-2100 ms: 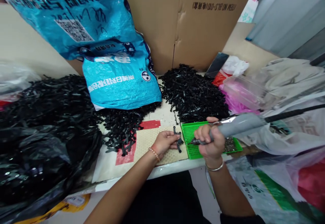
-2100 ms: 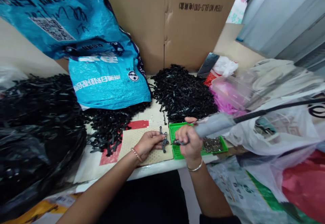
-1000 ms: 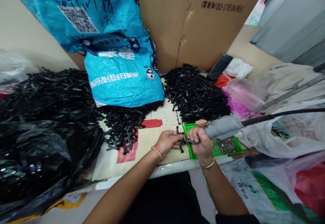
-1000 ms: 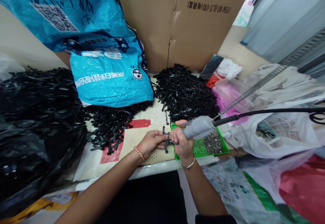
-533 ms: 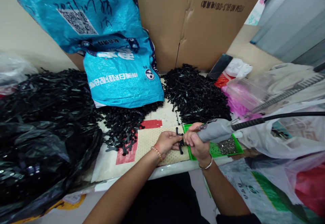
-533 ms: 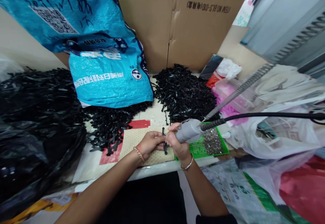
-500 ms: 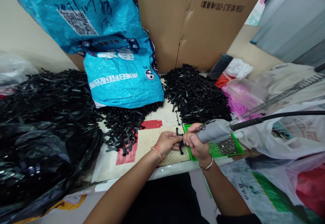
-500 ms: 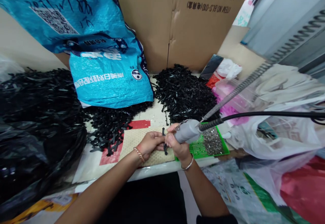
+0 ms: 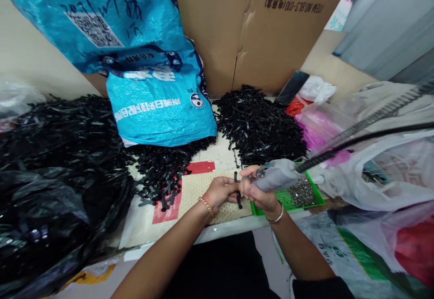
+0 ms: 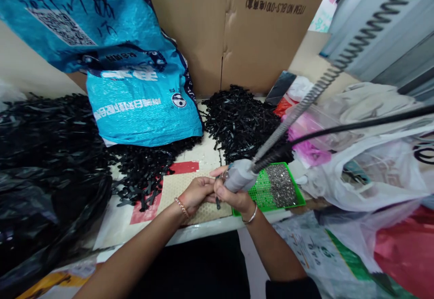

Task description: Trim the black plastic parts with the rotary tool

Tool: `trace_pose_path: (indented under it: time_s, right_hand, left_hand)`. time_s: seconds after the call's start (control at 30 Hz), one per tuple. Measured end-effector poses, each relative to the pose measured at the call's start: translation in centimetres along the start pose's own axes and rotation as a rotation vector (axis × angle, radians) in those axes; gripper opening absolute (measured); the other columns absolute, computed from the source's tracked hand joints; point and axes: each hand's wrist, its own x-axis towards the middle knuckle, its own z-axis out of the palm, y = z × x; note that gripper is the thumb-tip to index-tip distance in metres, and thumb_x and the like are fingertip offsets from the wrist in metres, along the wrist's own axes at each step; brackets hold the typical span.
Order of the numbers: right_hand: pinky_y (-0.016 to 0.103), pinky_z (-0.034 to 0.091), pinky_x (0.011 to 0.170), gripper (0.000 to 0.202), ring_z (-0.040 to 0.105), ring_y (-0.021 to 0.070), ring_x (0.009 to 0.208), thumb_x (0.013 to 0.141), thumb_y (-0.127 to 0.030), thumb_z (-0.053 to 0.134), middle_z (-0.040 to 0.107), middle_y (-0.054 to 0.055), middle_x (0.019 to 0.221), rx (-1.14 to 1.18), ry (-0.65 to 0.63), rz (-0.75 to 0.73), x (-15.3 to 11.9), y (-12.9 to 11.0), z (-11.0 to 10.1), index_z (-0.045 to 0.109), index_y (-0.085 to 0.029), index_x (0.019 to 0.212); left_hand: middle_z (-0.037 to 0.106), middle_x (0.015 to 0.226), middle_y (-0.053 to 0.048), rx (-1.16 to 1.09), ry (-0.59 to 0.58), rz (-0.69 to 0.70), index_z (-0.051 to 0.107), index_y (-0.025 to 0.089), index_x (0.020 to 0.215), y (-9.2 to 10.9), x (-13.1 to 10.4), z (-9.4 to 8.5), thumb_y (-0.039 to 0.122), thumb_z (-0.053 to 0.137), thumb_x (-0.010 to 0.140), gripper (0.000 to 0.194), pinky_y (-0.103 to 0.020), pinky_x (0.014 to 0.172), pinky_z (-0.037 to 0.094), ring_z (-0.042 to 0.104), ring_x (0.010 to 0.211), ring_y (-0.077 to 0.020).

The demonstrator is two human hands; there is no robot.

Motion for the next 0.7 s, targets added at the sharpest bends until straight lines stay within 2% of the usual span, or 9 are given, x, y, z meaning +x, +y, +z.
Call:
trace_pose_path:
  time_s: [0.07, 0.13, 0.23, 0.3, 0.37, 0.5, 0.7]
  right_hand:
    - [0.025, 0.04, 0.047, 0.027, 0.038, 0.0119, 0.042, 0.089, -0.039, 0.064, 0.034, -0.01, 0.046, 0.062, 0.09, -0.123, -0.2, -1.5, -0.5, 0.057, -0.025, 0.111]
    - [0.025, 0.04, 0.047, 0.022, 0.036, 0.0115, 0.041, 0.09, -0.034, 0.063, 0.033, -0.01, 0.045, 0.045, 0.263, -0.216, -0.7, -2.9, -1.8, 0.059, -0.024, 0.109]
    - [0.024, 0.039, 0.047, 0.018, 0.036, 0.0109, 0.042, 0.087, -0.031, 0.064, 0.037, -0.01, 0.047, -0.086, 0.547, -0.246, -1.6, -3.6, -4.7, 0.06, -0.022, 0.102]
    - [0.023, 0.039, 0.047, 0.018, 0.036, 0.0102, 0.043, 0.086, -0.03, 0.066, 0.038, -0.01, 0.048, -0.137, 0.67, -0.216, -2.3, -3.2, -6.3, 0.06, -0.021, 0.1]
    - [0.023, 0.038, 0.047, 0.019, 0.037, 0.0099, 0.043, 0.084, -0.031, 0.067, 0.039, -0.01, 0.048, -0.144, 0.716, -0.187, -2.8, -2.6, -7.1, 0.059, -0.021, 0.098]
    - [0.023, 0.036, 0.046, 0.023, 0.036, 0.01, 0.042, 0.082, -0.034, 0.07, 0.039, -0.01, 0.048, -0.144, 0.701, -0.176, -3.3, -1.7, -7.3, 0.059, -0.021, 0.097]
    - [0.023, 0.036, 0.045, 0.021, 0.037, 0.0102, 0.043, 0.084, -0.033, 0.07, 0.04, -0.009, 0.049, -0.161, 0.689, -0.183, -3.5, -1.3, -7.5, 0.058, -0.021, 0.097]
  left_hand:
    - [0.071, 0.075, -0.009, -0.016, 0.009, -0.014, 0.065, 0.008, 0.076, 0.0, 0.0, 0.0, 0.038, 0.089, 0.058, 0.042, -0.023, 0.058, 0.057, 0.068, 0.064, -0.0161]
    - [0.071, 0.079, -0.01, -0.027, 0.034, -0.02, 0.064, 0.009, 0.078, 0.1, -0.1, 0.1, 0.033, 0.089, 0.061, 0.038, -0.024, 0.059, 0.057, 0.069, 0.068, -0.017]
    - [0.072, 0.083, -0.011, -0.037, 0.035, -0.018, 0.064, 0.01, 0.081, 0.3, -0.4, 0.3, 0.028, 0.086, 0.067, 0.032, -0.025, 0.061, 0.059, 0.07, 0.072, -0.0175]
    - [0.072, 0.085, -0.011, -0.049, 0.016, -0.018, 0.065, 0.01, 0.084, 0.4, -0.6, 0.3, 0.026, 0.084, 0.071, 0.029, -0.026, 0.063, 0.059, 0.069, 0.072, -0.0164]
    - [0.072, 0.085, -0.01, -0.057, 0.011, -0.017, 0.065, 0.01, 0.085, 0.5, -0.7, 0.2, 0.021, 0.083, 0.07, 0.026, -0.025, 0.063, 0.059, 0.069, 0.071, -0.0153]
    - [0.071, 0.082, -0.007, -0.057, 0.04, -0.015, 0.065, 0.009, 0.087, 0.4, -0.9, 0.2, 0.003, 0.08, 0.066, 0.026, -0.023, 0.062, 0.059, 0.069, 0.071, -0.015]
    - [0.072, 0.083, -0.009, -0.038, 0.051, -0.023, 0.067, 0.007, 0.09, 0.2, -0.6, 0.3, 0.0, 0.077, 0.068, 0.025, -0.021, 0.06, 0.059, 0.068, 0.068, -0.0138]
